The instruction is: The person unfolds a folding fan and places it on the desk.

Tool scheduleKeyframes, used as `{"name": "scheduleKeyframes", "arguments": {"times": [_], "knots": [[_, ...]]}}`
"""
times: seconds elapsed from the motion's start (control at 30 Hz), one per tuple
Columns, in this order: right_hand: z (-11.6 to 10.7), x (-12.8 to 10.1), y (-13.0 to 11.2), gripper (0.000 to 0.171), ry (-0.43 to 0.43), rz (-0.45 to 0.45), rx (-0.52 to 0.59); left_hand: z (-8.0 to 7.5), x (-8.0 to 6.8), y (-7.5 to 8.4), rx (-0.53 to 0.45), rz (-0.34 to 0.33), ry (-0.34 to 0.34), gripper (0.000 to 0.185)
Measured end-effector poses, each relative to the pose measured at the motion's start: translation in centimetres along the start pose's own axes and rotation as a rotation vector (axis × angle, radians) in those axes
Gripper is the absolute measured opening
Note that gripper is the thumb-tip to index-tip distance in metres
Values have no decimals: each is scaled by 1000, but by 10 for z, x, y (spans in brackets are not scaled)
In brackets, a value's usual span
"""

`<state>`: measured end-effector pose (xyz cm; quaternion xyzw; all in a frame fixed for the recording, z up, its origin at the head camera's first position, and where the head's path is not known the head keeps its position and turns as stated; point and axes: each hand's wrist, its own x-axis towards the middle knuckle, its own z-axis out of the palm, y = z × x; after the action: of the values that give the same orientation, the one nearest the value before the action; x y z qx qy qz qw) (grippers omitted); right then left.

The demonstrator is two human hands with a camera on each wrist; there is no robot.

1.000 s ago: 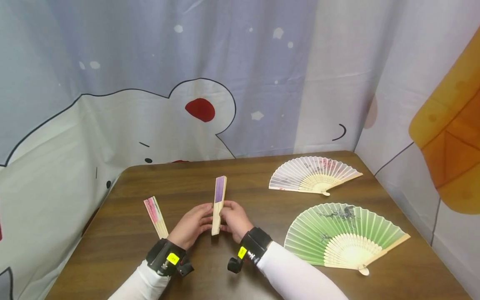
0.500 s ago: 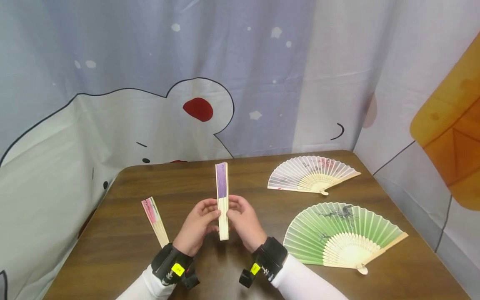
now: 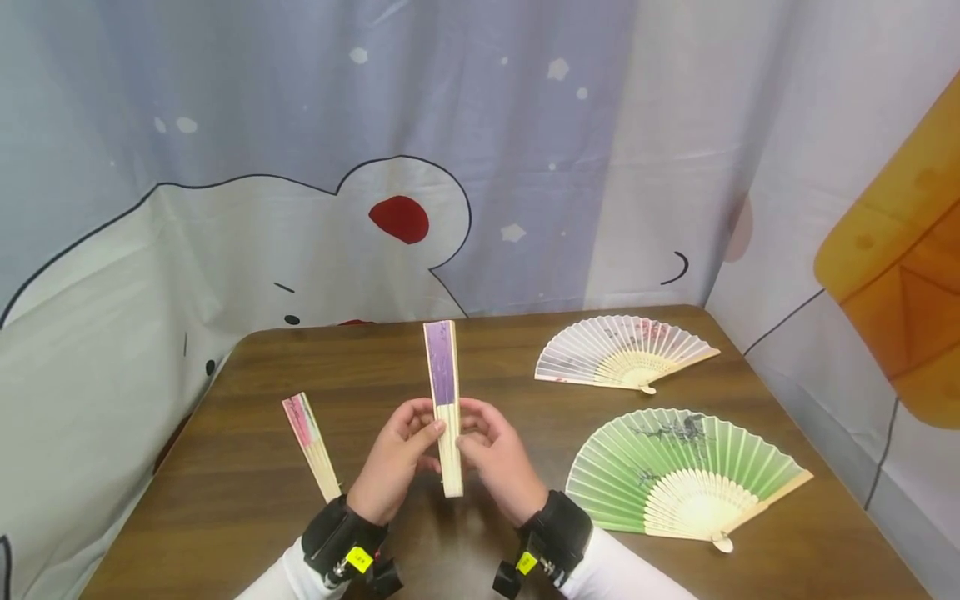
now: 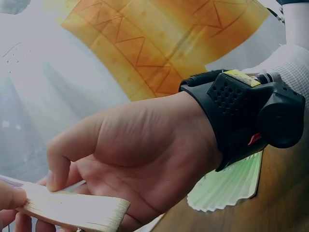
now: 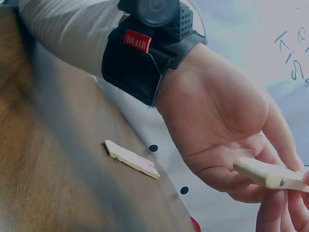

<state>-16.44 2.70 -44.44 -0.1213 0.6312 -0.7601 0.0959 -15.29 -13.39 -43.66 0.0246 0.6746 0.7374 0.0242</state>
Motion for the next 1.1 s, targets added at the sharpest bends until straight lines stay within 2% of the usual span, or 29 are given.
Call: {"name": "scheduleKeyframes", "arguments": {"times": [0.3,0.43,0.7,1.1], "knots": [[-3,1,1,22,-33,81,70,-5,2,-2,10,5,3,39],[-3,2,1,14,-32,99,73,-6,2,-3,9,-5,-7,39],[-5,4,0,12,-64,130,64,-8,5,-7,3,-8,-15,38],[-8,6,0,21,-60,129,59,-10,6,-7,-11,3,6,38]]}}
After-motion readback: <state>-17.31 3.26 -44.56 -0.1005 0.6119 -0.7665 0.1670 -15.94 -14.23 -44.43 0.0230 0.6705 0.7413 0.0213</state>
